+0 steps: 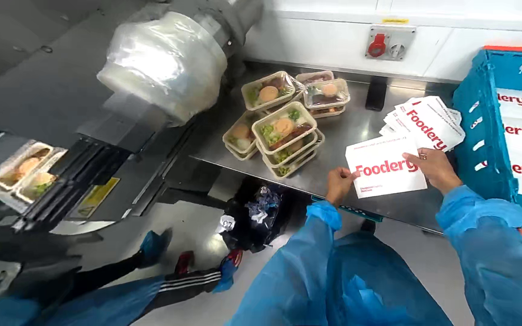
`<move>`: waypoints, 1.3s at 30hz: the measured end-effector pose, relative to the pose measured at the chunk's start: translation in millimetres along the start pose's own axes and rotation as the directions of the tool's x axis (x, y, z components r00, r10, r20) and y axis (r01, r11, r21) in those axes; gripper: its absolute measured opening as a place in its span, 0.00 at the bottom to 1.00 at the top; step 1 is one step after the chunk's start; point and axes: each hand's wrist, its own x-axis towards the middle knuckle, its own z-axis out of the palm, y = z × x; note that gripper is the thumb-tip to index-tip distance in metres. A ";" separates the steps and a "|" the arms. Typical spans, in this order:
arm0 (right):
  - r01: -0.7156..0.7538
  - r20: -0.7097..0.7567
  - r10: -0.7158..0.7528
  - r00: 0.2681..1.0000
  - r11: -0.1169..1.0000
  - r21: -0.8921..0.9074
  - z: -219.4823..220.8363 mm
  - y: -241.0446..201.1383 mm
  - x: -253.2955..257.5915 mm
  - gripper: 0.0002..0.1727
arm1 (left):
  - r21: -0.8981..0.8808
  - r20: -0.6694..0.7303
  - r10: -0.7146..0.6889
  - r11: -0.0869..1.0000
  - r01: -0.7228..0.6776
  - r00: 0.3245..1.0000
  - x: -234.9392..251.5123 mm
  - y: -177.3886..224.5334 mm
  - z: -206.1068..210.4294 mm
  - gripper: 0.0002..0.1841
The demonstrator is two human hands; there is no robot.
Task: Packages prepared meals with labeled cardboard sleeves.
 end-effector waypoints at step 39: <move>0.321 0.360 -0.382 0.851 0.921 0.220 -92.1 -54.6 -115.8 0.11 | 0.377 0.528 0.472 0.615 -0.693 0.706 -106.9 138.0 9.0 0.15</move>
